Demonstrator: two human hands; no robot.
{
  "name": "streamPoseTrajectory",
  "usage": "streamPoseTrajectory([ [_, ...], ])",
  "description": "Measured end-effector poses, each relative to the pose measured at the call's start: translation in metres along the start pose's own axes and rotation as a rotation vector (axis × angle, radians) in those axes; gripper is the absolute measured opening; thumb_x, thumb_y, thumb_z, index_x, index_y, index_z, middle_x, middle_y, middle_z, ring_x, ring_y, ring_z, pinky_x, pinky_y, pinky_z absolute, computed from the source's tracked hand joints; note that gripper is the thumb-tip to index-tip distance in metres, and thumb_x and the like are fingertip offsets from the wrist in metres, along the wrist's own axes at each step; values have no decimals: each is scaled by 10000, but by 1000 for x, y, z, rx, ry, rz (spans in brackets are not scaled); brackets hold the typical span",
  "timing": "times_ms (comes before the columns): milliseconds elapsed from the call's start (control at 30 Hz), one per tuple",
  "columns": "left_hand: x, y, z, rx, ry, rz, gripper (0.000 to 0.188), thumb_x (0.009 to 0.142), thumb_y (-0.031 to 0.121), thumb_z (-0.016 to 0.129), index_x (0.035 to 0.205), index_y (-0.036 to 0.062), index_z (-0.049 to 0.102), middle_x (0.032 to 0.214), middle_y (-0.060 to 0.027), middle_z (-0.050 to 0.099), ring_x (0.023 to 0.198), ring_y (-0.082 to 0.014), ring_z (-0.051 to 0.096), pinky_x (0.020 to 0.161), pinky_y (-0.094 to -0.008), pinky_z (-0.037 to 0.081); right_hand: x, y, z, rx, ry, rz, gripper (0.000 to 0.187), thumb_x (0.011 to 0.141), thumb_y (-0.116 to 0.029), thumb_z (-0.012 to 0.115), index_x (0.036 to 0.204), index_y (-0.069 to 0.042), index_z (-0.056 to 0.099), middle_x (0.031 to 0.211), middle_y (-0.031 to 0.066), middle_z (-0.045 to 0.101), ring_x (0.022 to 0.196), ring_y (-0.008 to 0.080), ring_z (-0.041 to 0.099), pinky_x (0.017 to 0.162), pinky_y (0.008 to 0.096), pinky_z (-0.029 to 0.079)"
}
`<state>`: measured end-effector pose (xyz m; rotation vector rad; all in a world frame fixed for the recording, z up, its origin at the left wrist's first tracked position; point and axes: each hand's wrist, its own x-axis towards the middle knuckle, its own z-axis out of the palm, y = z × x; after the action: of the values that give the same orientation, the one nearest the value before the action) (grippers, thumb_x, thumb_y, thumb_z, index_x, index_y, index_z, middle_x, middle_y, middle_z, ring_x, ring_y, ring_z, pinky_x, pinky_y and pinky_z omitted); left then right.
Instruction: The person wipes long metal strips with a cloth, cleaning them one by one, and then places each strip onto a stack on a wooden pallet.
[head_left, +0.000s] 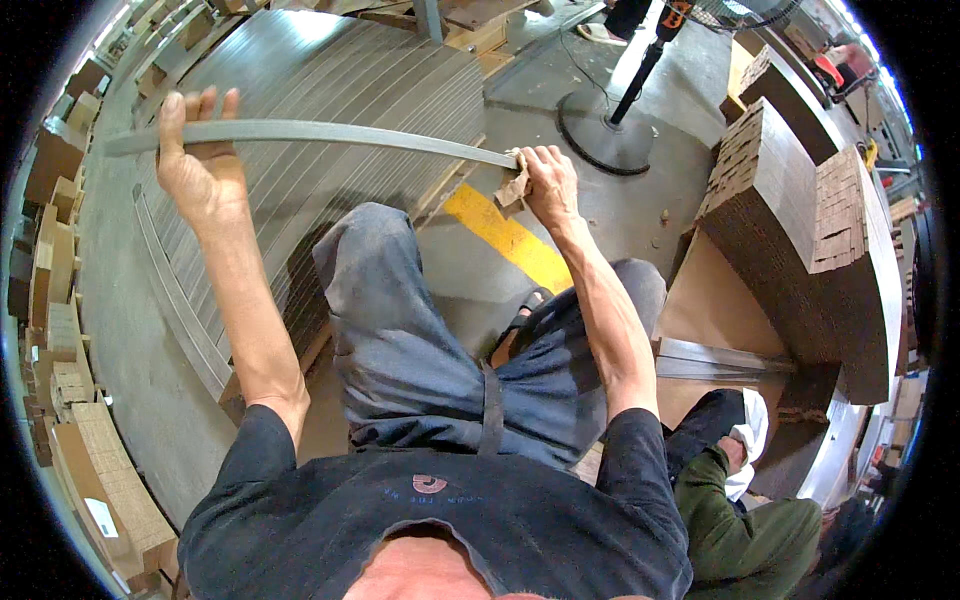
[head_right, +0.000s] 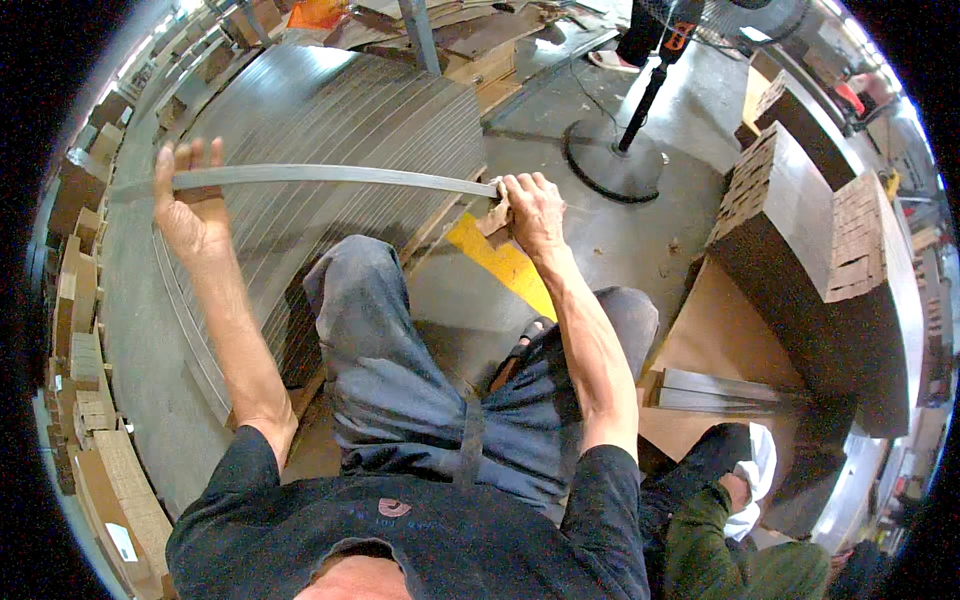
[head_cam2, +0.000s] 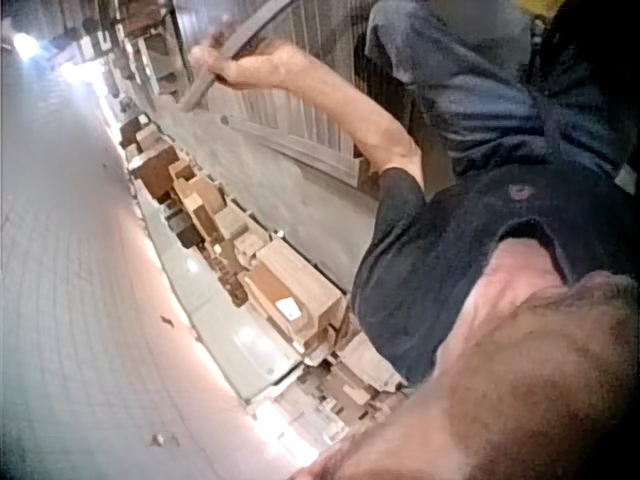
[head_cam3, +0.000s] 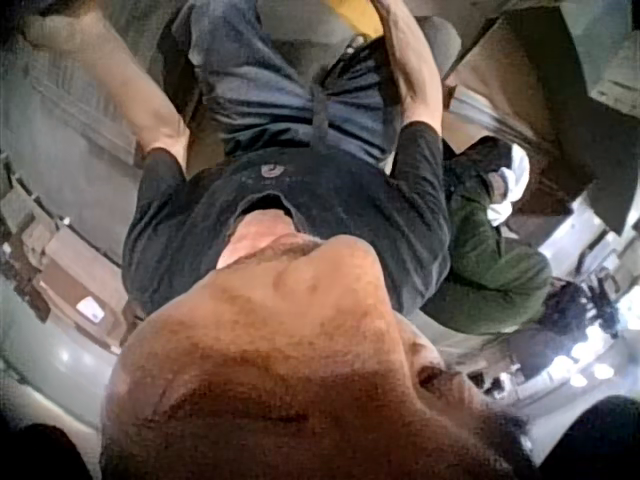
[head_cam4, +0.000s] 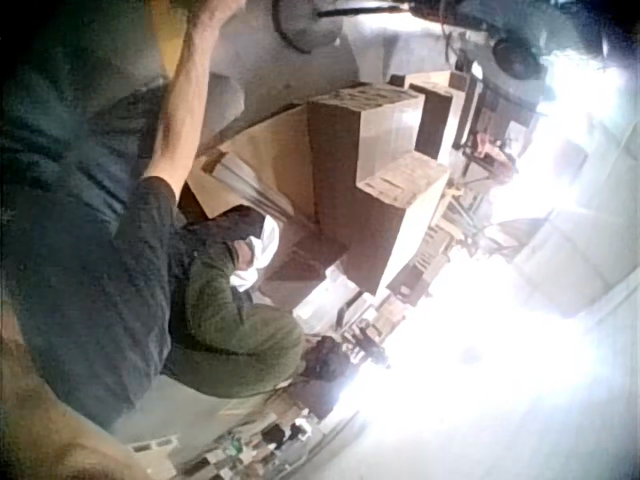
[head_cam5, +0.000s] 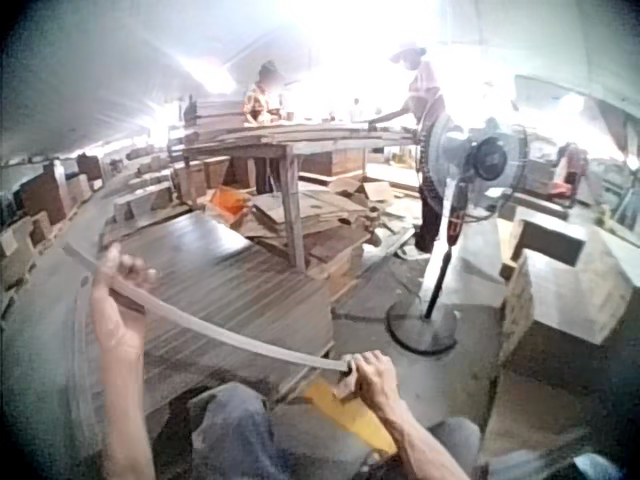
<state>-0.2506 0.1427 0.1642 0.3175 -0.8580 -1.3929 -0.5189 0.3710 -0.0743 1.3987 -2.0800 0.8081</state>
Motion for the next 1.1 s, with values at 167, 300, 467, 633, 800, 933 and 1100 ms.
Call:
streamPoseTrajectory([
  [167, 14, -19, -36, -293, -79, -90, 183, 656, -2, 604, 757, 106, 497, 635, -24, 451, 559, -143, 437, 556, -320, 378, 12, -15, -3, 132, 6, -47, 332, 704, -114, 707, 1019, -111, 605, 971, 83, 623, 950, 308, 575, 839, 442, 466],
  [300, -41, -44, -12, -349, -279, -110, 184, 628, 6, 584, 748, 103, 482, 634, -30, 443, 596, -153, 435, 606, -314, 379, 58, -135, -19, 439, 58, -68, 546, 604, -89, 772, 1103, -48, 556, 1089, 144, 584, 1053, 327, 549, 920, 439, 456],
  [467, -44, -42, -18, -426, -336, -215, 188, 631, 16, 592, 729, 111, 463, 640, -31, 429, 612, -155, 417, 624, -303, 370, 98, -206, -46, 394, 142, -154, 430, 687, -137, 681, 1084, -30, 556, 1019, 126, 588, 1006, 304, 564, 858, 417, 460],
  [633, 5, 3, -67, -474, -372, -105, 215, 597, 62, 589, 753, 114, 451, 638, -31, 433, 613, -152, 451, 638, -299, 399, 75, -115, -44, 279, -37, -229, 498, 665, -113, 761, 1120, -52, 568, 1060, 124, 618, 1007, 318, 589, 873, 428, 481],
  [800, 30, 30, -72, -557, -356, -105, 269, 597, 60, 570, 841, 102, 468, 674, -33, 440, 587, -159, 434, 647, -316, 419, 24, 31, -63, 54, -247, -137, 462, 693, -177, 758, 1104, -62, 582, 1028, 111, 566, 998, 317, 532, 864, 423, 437],
  [933, -26, -11, -25, -136, 58, -2, 211, 801, 202, 627, 955, 77, 554, 846, -124, 630, 782, -232, 629, 792, -384, 510, 28, -14, -56, -115, -157, -50, 420, 697, -135, 716, 1089, -76, 578, 1007, 114, 560, 991, 310, 515, 817, 427, 420],
  [1100, -109, -102, -3, -267, -107, -507, 235, 926, 209, 631, 955, -22, 598, 881, -141, 629, 975, -300, 604, 973, -473, 486, 56, -97, -46, 14, -37, -80, 290, 754, -130, 634, 1021, -64, 542, 980, 110, 553, 964, 294, 526, 816, 420, 412],
])
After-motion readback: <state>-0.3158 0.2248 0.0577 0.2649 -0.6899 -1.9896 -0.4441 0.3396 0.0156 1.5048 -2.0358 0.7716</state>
